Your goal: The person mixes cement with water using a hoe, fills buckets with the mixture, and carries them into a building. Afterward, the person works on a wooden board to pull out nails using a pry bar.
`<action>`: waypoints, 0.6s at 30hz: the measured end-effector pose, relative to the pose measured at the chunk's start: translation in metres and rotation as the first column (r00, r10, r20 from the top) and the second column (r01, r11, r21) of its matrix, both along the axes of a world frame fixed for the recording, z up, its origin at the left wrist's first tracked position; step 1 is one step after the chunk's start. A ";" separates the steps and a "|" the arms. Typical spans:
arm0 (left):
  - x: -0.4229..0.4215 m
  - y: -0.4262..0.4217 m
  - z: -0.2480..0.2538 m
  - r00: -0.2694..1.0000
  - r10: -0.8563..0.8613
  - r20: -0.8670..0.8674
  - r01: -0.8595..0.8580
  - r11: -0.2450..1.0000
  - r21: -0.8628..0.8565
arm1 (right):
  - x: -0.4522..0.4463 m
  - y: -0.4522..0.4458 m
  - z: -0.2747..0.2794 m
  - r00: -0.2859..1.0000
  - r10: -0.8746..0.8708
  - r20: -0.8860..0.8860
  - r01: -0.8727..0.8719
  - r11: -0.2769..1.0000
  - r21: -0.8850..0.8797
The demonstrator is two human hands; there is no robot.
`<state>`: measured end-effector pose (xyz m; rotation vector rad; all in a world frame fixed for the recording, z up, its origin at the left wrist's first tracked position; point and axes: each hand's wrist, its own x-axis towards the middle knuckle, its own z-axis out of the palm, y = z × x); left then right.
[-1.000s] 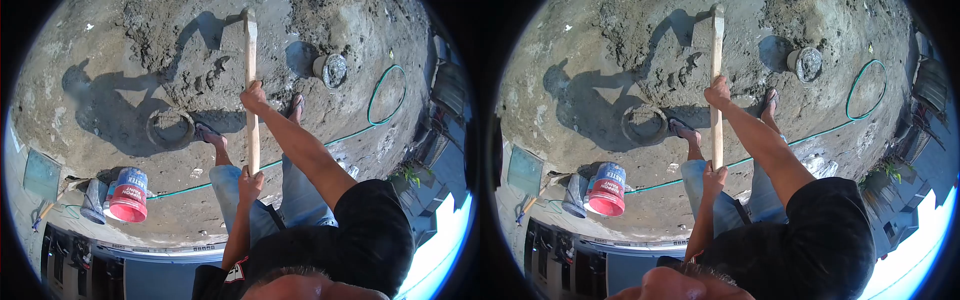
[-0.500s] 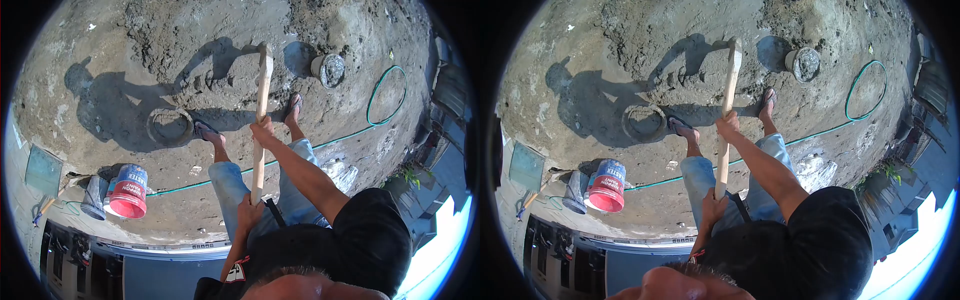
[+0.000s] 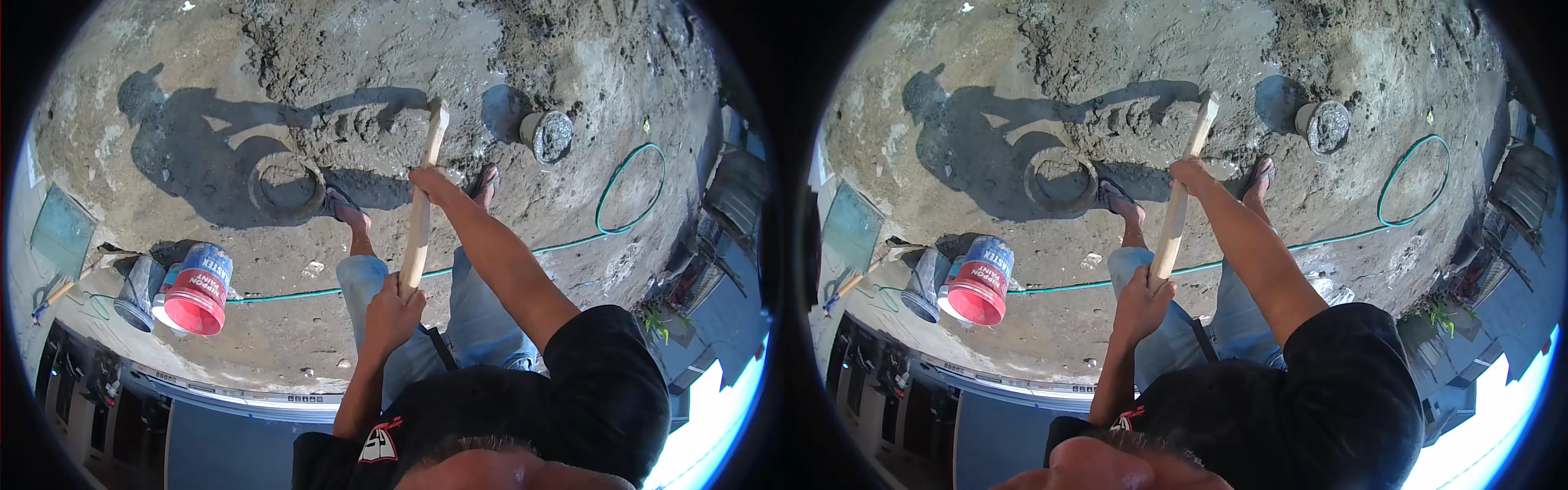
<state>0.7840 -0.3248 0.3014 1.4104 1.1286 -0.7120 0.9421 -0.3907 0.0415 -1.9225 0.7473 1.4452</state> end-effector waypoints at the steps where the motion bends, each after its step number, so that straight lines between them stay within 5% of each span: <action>1: 0.010 -0.001 0.009 0.998 -0.014 0.054 0.014 1.000 0.005 | 0.006 -0.001 0.004 0.996 0.022 -0.084 -0.022 1.000 -0.005; 11: 0.034 0.008 0.074 0.924 0.118 0.363 -0.156 0.985 0.077 | 0.065 -0.006 0.045 0.959 0.097 -0.267 -0.050 0.983 0.176; 15: -0.028 0.051 0.120 0.871 0.334 0.359 -0.342 0.939 -0.044 | 0.019 0.032 0.099 0.977 0.052 -0.206 -0.024 0.990 0.135; 18: -0.124 0.050 0.130 0.755 0.462 0.465 -0.581 0.800 0.149 | -0.056 0.056 0.137 0.987 -0.119 -0.107 0.139 0.969 0.203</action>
